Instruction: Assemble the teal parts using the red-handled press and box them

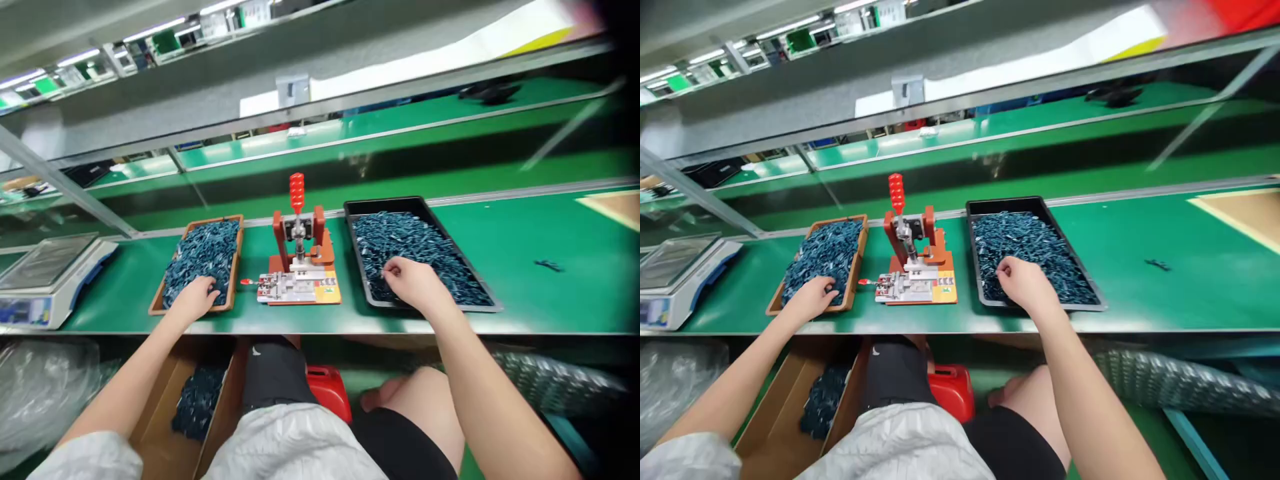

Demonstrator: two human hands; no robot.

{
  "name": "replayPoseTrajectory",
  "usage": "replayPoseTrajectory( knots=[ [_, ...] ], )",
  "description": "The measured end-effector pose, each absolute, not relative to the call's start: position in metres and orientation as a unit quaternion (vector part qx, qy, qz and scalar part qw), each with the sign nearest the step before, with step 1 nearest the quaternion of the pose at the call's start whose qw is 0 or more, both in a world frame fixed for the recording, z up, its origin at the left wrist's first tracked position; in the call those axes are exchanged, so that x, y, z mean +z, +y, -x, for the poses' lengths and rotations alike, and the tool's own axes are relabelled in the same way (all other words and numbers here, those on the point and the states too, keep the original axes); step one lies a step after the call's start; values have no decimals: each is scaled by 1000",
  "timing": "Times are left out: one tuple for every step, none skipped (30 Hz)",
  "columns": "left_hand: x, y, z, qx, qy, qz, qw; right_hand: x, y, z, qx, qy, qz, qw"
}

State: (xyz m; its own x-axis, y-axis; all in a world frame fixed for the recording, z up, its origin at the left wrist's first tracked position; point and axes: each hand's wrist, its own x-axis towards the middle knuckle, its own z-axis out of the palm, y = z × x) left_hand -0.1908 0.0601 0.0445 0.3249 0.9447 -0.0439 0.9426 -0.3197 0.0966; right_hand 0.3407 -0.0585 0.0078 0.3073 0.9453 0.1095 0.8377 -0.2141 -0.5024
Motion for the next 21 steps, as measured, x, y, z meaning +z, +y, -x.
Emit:
replayPoseTrajectory(
  knots=[
    [43, 64, 191, 7, 581, -812, 52, 9, -61, -342, 117, -568, 764, 285],
    [41, 68, 193, 11, 583, -811, 54, 10, -63, -342, 131, -554, 755, 327],
    [37, 70, 196, 22, 585, -809, 57, 12, -66, -342, 155, -537, 743, 368],
    [33, 73, 201, 37, 586, -807, 63, 14, -67, -341, 189, -516, 729, 408],
    [28, 76, 205, 56, 587, -805, 70, 16, -68, -340, 227, -495, 710, 446],
    [23, 79, 210, 74, 590, -801, 75, 18, -69, -338, 266, -477, 687, 480],
    [18, 81, 214, 91, 594, -796, 79, 19, -69, -337, 303, -463, 661, 507],
    [13, 83, 218, 105, 597, -791, 83, 21, -70, -335, 332, -454, 634, 530],
    [9, 84, 220, 117, 600, -787, 89, 23, -71, -333, 354, -449, 608, 551],
    [6, 84, 223, 126, 600, -784, 98, 25, -72, -330, 374, -442, 580, 573],
    [4, 84, 224, 132, 599, -782, 109, 27, -73, -327, 395, -430, 552, 595],
    [4, 84, 225, 138, 599, -780, 118, 29, -74, -323, 417, -414, 523, 617],
    [5, 84, 226, 143, 599, -778, 127, 31, -75, -318, 439, -396, 495, 636],
    [7, 83, 227, 149, 600, -775, 134, 33, -76, -313, 461, -380, 471, 649],
    [10, 82, 227, 157, 602, -770, 139, 35, -77, -306, 480, -371, 452, 654],
    [15, 80, 227, 166, 604, -766, 141, 36, -77, -298, 495, -369, 440, 652],
    [19, 78, 226, 176, 604, -764, 140, 36, -77, -288, 501, -377, 436, 646],
    [25, 74, 226, 185, 602, -764, 138, 36, -76, -278, 496, -395, 440, 635],
    [30, 71, 225, 191, 600, -765, 134, 35, -75, -266, 478, -423, 453, 622],
    [35, 67, 224, 197, 599, -766, 126, 33, -74, -254, 448, -459, 472, 605],
    [41, 62, 222, 205, 598, -766, 114, 31, -73, -242, 408, -499, 491, 586]
  ],
)
